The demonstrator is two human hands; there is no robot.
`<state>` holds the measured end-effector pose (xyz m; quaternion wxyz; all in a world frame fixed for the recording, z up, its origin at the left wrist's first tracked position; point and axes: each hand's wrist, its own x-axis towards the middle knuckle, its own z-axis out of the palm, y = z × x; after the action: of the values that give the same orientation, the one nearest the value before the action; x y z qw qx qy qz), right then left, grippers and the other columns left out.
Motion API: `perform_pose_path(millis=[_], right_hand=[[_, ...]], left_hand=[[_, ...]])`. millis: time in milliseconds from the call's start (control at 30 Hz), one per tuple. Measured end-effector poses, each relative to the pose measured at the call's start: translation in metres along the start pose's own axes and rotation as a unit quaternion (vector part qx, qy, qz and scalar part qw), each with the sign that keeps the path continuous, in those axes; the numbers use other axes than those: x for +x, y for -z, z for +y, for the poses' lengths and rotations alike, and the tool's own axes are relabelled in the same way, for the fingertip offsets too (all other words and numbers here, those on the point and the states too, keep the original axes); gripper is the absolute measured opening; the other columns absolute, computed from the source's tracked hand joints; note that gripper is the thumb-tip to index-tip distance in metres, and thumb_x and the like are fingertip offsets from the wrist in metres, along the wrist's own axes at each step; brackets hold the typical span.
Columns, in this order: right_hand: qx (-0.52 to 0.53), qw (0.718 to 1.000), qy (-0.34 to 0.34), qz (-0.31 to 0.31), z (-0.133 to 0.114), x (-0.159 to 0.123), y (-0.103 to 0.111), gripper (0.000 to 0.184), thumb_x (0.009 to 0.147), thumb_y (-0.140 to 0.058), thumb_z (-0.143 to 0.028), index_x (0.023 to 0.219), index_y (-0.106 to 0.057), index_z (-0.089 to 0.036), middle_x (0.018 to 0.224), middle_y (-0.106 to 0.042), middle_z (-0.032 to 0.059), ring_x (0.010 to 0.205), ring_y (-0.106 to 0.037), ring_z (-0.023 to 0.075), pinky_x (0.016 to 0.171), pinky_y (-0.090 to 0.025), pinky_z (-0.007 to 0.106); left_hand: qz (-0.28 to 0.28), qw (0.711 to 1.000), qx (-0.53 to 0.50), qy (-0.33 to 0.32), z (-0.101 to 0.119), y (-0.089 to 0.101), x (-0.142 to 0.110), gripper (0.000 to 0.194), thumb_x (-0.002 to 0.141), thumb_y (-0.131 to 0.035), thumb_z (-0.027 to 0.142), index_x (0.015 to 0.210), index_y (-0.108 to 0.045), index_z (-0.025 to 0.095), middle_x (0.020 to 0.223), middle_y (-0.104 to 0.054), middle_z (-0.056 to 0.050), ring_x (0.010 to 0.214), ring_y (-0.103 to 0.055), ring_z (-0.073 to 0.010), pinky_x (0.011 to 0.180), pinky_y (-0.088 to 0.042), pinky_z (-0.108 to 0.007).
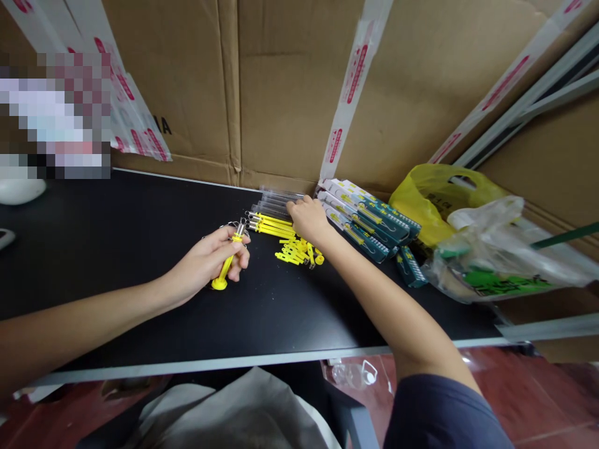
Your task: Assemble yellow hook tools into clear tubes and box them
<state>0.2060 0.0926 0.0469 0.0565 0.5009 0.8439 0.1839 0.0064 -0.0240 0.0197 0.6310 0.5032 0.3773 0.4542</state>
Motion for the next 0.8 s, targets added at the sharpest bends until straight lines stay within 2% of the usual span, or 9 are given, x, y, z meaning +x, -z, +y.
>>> perform_pose_path(millis=[133,233,300,367,433,500,633,733,800], right_hand=[[0.007,1.000,0.018,0.004,0.002,-0.001,0.001,0.026,0.081,-0.055,-0.010,0.105,-0.064,-0.014,0.106,-0.069,0.0134,0.099,-0.056,0.0278,0.074,-0.035,0.033],[0.029,0.998,0.019,0.045,0.009,-0.002,0.007,0.025,0.080,-0.054,-0.009,0.103,-0.063,-0.014,0.104,-0.067,0.0148,0.097,-0.056,0.0280,0.076,-0.037,0.035],[0.098,0.990,0.003,0.101,0.016,-0.003,0.012,0.023,0.078,-0.056,-0.009,0.099,-0.062,-0.014,0.098,-0.065,0.0134,0.093,-0.056,0.0263,0.075,-0.039,0.035],[0.240,0.958,-0.020,0.156,0.022,-0.005,0.015,0.019,0.075,-0.060,-0.010,0.093,-0.060,-0.016,0.090,-0.064,0.0083,0.083,-0.056,0.0213,0.072,-0.041,0.033],[0.425,0.884,-0.035,0.191,0.024,-0.009,0.018,0.017,0.074,-0.064,-0.015,0.088,-0.055,-0.018,0.082,-0.061,0.0029,0.073,-0.055,0.0159,0.067,-0.043,0.030],[0.594,0.780,-0.037,0.194,0.019,-0.018,0.019,0.021,0.074,-0.069,-0.021,0.086,-0.052,-0.019,0.078,-0.059,-0.0001,0.069,-0.056,0.0131,0.063,-0.045,0.027],[0.787,0.599,-0.056,0.136,-0.004,-0.042,0.020,0.032,0.072,-0.075,-0.032,0.092,-0.053,-0.022,0.083,-0.062,-0.0013,0.073,-0.063,0.0119,0.054,-0.048,0.021],[0.847,0.516,-0.070,0.109,-0.019,-0.056,0.018,0.036,0.068,-0.079,-0.032,0.091,-0.053,-0.023,0.088,-0.066,-0.0016,0.077,-0.067,0.0115,0.057,-0.053,0.019],[0.863,0.492,-0.067,0.097,-0.025,-0.061,0.017,0.037,0.068,-0.080,-0.032,0.091,-0.052,-0.023,0.089,-0.066,-0.0018,0.077,-0.068,0.0110,0.059,-0.055,0.018]], left_hand=[[-0.013,0.999,0.035,-0.038,-0.003,0.005,0.002,0.018,0.092,-0.049,0.029,0.102,-0.047,0.015,0.064,-0.062,0.003,0.044,-0.058,-0.0084,0.048,-0.047,-0.020],[-0.015,0.995,0.074,-0.060,-0.002,0.008,0.001,0.025,0.094,-0.047,0.035,0.111,-0.046,0.017,0.062,-0.063,0.003,0.045,-0.059,-0.0101,0.047,-0.047,-0.021],[-0.012,0.992,0.105,-0.075,-0.001,0.009,0.000,0.027,0.096,-0.045,0.038,0.115,-0.046,0.019,0.057,-0.056,0.007,0.043,-0.054,-0.0083,0.050,-0.049,-0.022],[-0.010,0.986,0.136,-0.092,-0.001,0.008,-0.003,0.029,0.096,-0.043,0.041,0.116,-0.047,0.021,0.054,-0.043,0.010,0.043,-0.044,-0.0066,0.051,-0.049,-0.022],[-0.013,0.981,0.164,-0.100,0.000,0.007,-0.007,0.028,0.097,-0.040,0.042,0.116,-0.047,0.022,0.057,-0.036,0.010,0.046,-0.038,-0.0071,0.049,-0.047,-0.021],[-0.025,0.976,0.192,-0.095,0.000,0.006,-0.009,0.025,0.098,-0.036,0.040,0.112,-0.047,0.022,0.061,-0.036,0.008,0.050,-0.038,-0.0083,0.047,-0.044,-0.021],[-0.050,0.960,0.257,-0.098,-0.002,0.005,-0.012,0.016,0.099,-0.034,0.031,0.097,-0.046,0.021,0.065,-0.041,0.007,0.055,-0.041,-0.0087,0.054,-0.043,-0.022],[-0.064,0.945,0.299,-0.116,-0.004,0.005,-0.011,0.015,0.099,-0.034,0.030,0.095,-0.045,0.020,0.066,-0.047,0.006,0.059,-0.047,-0.0091,0.057,-0.043,-0.022],[-0.072,0.938,0.316,-0.121,-0.005,0.006,-0.011,0.016,0.099,-0.034,0.030,0.093,-0.046,0.020,0.065,-0.052,0.005,0.059,-0.050,-0.0092,0.057,-0.042,-0.022]])
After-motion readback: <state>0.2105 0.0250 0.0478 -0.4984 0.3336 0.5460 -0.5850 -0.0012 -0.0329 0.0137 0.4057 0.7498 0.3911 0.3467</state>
